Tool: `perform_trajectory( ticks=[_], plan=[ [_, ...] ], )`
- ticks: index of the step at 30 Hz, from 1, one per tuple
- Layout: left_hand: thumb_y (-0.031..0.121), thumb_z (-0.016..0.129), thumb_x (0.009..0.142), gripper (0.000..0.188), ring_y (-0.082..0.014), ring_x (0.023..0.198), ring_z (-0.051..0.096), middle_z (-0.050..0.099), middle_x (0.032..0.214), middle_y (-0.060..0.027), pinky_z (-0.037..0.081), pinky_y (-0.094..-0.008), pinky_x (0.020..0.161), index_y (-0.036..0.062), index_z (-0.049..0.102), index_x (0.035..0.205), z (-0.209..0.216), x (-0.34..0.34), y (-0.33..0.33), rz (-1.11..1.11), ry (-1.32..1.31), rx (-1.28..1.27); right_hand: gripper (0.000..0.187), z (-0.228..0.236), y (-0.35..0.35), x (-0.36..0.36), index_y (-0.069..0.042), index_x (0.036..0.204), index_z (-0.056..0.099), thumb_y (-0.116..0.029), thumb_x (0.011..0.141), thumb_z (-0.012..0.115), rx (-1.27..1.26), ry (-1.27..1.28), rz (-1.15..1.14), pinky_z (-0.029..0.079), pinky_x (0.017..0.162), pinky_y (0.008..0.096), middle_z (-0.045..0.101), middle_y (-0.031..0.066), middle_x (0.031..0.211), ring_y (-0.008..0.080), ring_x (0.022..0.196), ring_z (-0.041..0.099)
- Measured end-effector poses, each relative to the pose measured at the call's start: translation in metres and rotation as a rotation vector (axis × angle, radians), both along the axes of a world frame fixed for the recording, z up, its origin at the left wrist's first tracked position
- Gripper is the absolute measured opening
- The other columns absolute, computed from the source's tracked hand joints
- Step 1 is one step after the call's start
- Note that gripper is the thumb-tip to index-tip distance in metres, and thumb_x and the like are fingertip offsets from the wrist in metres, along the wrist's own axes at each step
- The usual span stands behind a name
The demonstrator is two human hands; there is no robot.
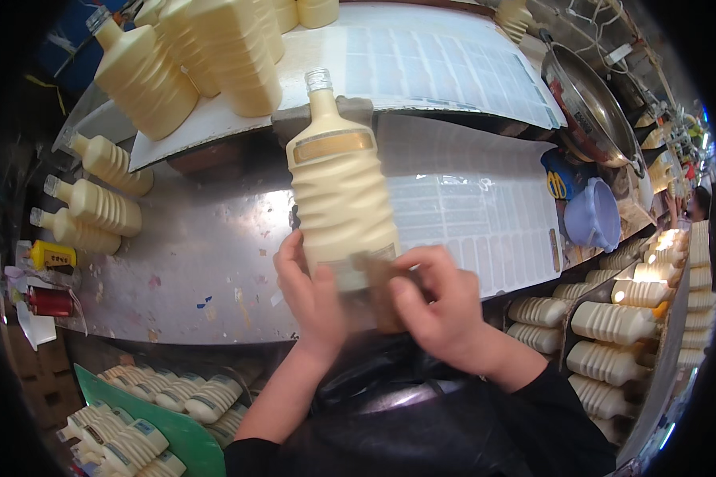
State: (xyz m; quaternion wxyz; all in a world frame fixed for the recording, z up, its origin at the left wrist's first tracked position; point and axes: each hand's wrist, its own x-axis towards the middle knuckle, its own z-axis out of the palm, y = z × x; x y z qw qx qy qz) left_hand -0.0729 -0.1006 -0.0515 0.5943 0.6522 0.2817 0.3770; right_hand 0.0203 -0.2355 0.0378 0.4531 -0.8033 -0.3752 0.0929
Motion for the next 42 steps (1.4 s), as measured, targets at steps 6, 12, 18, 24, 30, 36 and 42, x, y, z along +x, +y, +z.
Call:
perform_trajectory(
  ticks=[6,12,18,24,30,36,42],
  plan=[
    [0.023,0.055,0.094,0.057,-0.0344,0.118,0.055,0.051,0.129,-0.0243,0.041,-0.0458,0.105,-0.0095,0.04,0.139,0.005,0.002,0.0,0.028,0.189,0.193,0.016,-0.023,-0.002,0.009,-0.006,0.106,0.06,-0.009,0.092,0.066,-0.035,-0.014,-0.063,0.038,0.046,0.0321,0.055,0.0072,0.056,0.0172,0.045,0.051],
    [0.021,0.053,0.096,0.057,-0.0333,0.121,0.054,0.05,0.13,-0.0224,0.039,-0.0438,0.108,-0.01,0.038,0.141,-0.011,0.002,0.002,0.066,0.099,0.16,0.017,-0.05,-0.019,0.025,-0.008,0.107,0.06,-0.015,0.093,0.064,-0.073,0.111,-0.163,0.044,0.048,0.0384,0.058,0.0112,0.058,0.0306,0.048,0.059],
    [0.035,0.048,0.107,0.06,-0.0255,0.13,0.046,0.046,0.142,-0.0197,0.033,-0.0383,0.113,-0.0054,0.033,0.148,-0.002,0.002,-0.003,0.001,0.104,0.081,0.017,-0.021,-0.004,0.001,-0.006,0.107,0.06,-0.008,0.092,0.068,0.096,-0.01,-0.048,0.033,0.047,0.0284,0.047,0.0022,0.054,0.0097,0.047,0.045],
    [0.025,0.053,0.099,0.059,-0.0327,0.124,0.051,0.045,0.135,-0.0212,0.037,-0.0417,0.111,-0.0101,0.036,0.144,-0.005,0.001,0.001,0.01,0.108,0.213,0.015,-0.049,-0.013,0.018,-0.006,0.106,0.061,-0.012,0.093,0.066,0.048,-0.015,-0.185,0.036,0.047,0.0306,0.053,0.0064,0.054,0.0153,0.045,0.048],
    [0.025,0.038,0.109,0.047,-0.0237,0.13,0.045,0.046,0.142,-0.0172,0.033,-0.0369,0.113,-0.003,0.035,0.147,-0.005,-0.003,0.005,-0.068,-0.004,-0.016,0.018,-0.044,-0.014,0.022,-0.004,0.111,0.063,-0.01,0.095,0.067,0.139,0.068,-0.15,0.04,0.053,0.0291,0.06,0.0059,0.064,0.0093,0.055,0.053],
    [0.024,0.049,0.107,0.045,-0.0192,0.125,0.047,0.049,0.136,-0.0132,0.035,-0.0359,0.111,0.0014,0.039,0.144,0.004,-0.006,0.0,-0.112,-0.016,-0.071,0.017,-0.056,0.006,0.037,-0.001,0.112,0.067,-0.005,0.096,0.067,0.252,-0.125,-0.106,0.051,0.07,0.0262,0.071,0.0084,0.095,0.0131,0.076,0.064],
    [0.017,0.063,0.098,0.047,-0.017,0.113,0.05,0.054,0.127,-0.0101,0.04,-0.035,0.103,0.0014,0.044,0.138,-0.004,-0.017,0.018,-0.155,-0.07,-0.239,0.024,-0.059,0.004,0.027,-0.002,0.099,0.066,0.002,0.081,0.081,0.35,-0.28,-0.198,0.056,0.07,0.0308,0.072,0.0125,0.098,0.0201,0.08,0.071]
  ],
)
